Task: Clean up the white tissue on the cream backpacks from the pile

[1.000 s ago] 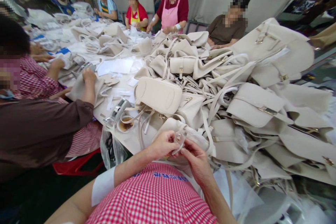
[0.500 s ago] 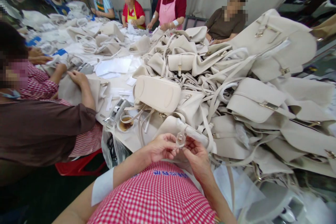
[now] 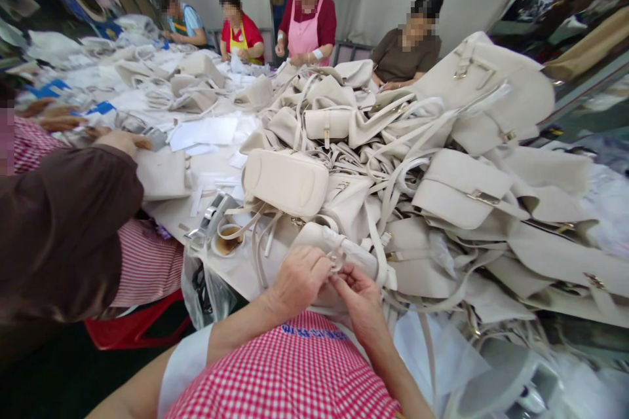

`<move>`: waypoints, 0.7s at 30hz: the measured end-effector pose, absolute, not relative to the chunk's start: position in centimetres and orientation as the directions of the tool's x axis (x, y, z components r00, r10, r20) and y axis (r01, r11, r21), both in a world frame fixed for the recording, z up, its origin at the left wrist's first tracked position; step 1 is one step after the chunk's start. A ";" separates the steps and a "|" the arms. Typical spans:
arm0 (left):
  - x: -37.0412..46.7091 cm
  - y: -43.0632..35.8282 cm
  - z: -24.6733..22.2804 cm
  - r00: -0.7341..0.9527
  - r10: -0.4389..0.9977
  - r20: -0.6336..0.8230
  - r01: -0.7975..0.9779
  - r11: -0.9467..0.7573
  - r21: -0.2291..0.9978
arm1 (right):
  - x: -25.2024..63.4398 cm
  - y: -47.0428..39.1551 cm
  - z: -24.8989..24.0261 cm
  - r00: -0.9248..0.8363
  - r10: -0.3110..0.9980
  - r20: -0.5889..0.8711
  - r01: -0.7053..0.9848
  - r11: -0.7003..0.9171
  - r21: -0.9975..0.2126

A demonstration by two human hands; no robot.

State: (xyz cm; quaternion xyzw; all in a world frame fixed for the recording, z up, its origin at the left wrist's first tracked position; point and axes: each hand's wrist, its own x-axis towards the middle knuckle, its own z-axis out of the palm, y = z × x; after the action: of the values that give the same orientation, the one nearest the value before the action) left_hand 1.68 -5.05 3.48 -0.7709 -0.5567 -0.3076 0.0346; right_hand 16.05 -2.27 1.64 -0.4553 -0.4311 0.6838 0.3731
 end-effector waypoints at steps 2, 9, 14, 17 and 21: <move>2.0 -4.3 3.9 0.151 0.823 0.548 0.877 -0.368 0.310 | 16.0 -2.7 1.2 -0.339 0.908 -0.246 -0.024 -0.269 -0.963; 1.7 -3.4 5.1 -0.142 0.980 0.140 0.501 -0.051 0.864 | 16.9 -3.7 0.7 -0.511 0.836 -0.202 0.111 -0.168 -0.979; 1.2 -3.4 4.5 0.025 0.968 -0.250 0.108 0.246 0.963 | 16.5 -4.2 0.8 -0.653 0.712 -0.257 0.306 -0.062 -0.950; 1.5 -2.4 4.6 -0.039 0.969 -0.244 0.082 0.247 0.966 | 15.7 -4.3 0.8 -0.644 0.716 -0.271 0.355 -0.033 -0.934; 2.1 -1.3 4.7 -0.027 0.951 -0.309 -0.033 0.308 0.951 | 15.5 -4.4 0.3 -0.559 0.770 -0.306 0.383 -0.087 -0.920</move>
State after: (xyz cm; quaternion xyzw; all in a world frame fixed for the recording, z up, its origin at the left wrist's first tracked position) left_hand 2.14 -1.29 4.72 -0.4008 -0.5727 -0.4307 -0.5709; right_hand 15.51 -4.36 0.31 -0.4400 -0.6556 0.5915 0.1636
